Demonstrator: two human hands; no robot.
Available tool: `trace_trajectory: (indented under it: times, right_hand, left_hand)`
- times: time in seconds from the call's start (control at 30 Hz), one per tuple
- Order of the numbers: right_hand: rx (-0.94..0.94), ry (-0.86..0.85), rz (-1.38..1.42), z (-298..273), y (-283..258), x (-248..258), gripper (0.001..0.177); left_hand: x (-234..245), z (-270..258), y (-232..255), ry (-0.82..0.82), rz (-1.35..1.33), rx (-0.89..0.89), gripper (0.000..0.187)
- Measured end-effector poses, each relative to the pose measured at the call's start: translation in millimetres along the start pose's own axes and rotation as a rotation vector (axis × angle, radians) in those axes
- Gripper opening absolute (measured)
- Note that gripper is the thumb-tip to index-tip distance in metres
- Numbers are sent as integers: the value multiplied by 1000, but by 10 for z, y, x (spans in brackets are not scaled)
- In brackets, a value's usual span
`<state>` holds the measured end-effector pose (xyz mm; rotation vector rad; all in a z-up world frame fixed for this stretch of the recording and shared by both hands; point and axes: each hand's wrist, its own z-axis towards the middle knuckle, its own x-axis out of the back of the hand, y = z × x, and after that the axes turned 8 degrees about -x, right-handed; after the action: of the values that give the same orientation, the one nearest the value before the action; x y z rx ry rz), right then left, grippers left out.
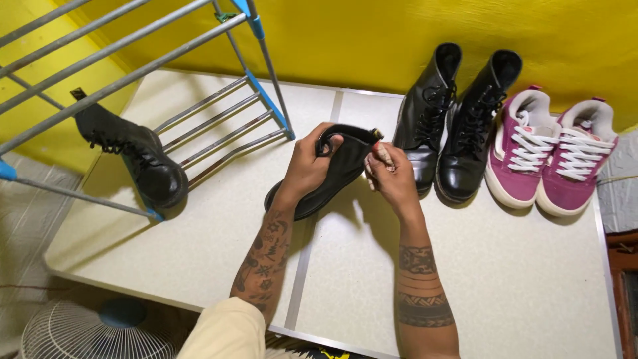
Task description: Cleaning a pair of black leather boots using a cloth on a table.
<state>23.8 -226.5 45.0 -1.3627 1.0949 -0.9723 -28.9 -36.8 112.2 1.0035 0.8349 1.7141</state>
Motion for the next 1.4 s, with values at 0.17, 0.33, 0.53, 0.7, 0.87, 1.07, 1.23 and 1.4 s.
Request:
trace_trajectory:
  times: [0.17, 0.33, 0.53, 0.7, 0.87, 1.07, 1.23, 1.4]
  right_hand:
    - [64, -244, 339, -134, -118, 44, 33]
    - [209, -36, 361, -210, -406, -9, 37]
    - [186, 10, 201, 58, 108, 22, 40]
    - [150, 152, -385, 150, 514, 62, 39]
    - [201, 162, -274, 64, 322, -27, 35]
    - [141, -53, 414, -158, -128, -117, 28]
    - [360, 28, 140, -86, 13, -133, 30]
    - [209, 128, -357, -36, 172, -138, 45]
  left_hand:
    - [26, -25, -200, -131, 0, 35, 47]
    - [-9, 5, -376, -172, -30, 11, 50]
    - [-62, 30, -391, -177, 24, 27, 44]
    - [-136, 10, -119, -36, 198, -384, 40]
    - [-181, 18, -149, -38, 437, -279, 28]
    - [-109, -7, -125, 70, 344, -212, 15]
    - [-50, 0, -85, 117, 255, -255, 18]
    - [-19, 9, -100, 123, 163, -137, 14]
